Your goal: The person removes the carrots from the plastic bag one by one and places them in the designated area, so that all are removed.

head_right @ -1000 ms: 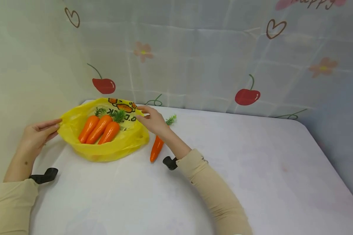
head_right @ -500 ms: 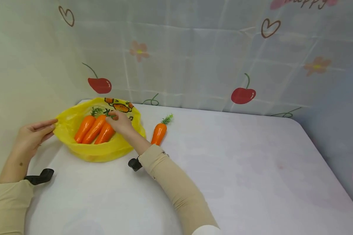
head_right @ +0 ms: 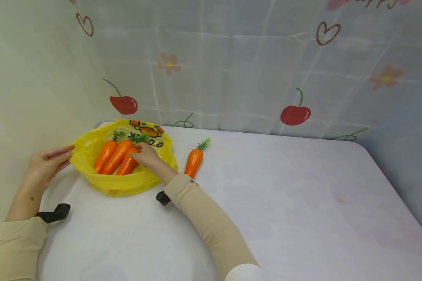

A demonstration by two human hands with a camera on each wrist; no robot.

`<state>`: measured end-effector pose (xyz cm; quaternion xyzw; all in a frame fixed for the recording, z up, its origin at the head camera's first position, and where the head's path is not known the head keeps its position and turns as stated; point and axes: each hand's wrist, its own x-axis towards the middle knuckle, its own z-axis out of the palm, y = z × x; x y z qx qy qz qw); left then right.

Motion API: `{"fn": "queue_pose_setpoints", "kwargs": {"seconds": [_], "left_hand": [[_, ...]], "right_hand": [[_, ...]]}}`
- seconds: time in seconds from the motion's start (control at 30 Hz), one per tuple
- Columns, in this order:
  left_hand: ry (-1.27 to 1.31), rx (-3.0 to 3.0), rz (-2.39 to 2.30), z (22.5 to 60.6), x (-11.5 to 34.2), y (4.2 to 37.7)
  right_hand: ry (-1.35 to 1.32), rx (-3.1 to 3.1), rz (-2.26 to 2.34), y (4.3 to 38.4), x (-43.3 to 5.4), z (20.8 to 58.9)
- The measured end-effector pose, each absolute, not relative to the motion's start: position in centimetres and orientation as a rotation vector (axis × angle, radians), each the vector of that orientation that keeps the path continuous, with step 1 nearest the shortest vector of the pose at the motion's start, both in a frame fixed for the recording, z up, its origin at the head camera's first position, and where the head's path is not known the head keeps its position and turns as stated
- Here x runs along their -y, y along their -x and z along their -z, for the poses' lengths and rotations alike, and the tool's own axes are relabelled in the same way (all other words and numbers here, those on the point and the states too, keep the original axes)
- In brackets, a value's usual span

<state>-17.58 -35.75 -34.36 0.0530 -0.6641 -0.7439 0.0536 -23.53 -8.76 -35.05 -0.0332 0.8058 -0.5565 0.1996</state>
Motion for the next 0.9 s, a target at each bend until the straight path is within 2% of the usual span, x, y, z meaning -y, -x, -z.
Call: {"fn": "queue_pose_setpoints", "kwargs": {"seconds": [0.6, 0.9], "left_hand": [[-0.194, 2.013, 2.281, 34.5, 36.0, 17.2], [-0.164, 2.024, 2.258, 34.7, 35.7, 17.4]], "right_hand": [[0.222, -2.330, 1.444, 24.2, 10.6, 36.1], [0.158, -2.432, 1.537, 24.1, 10.8, 36.8]]}}
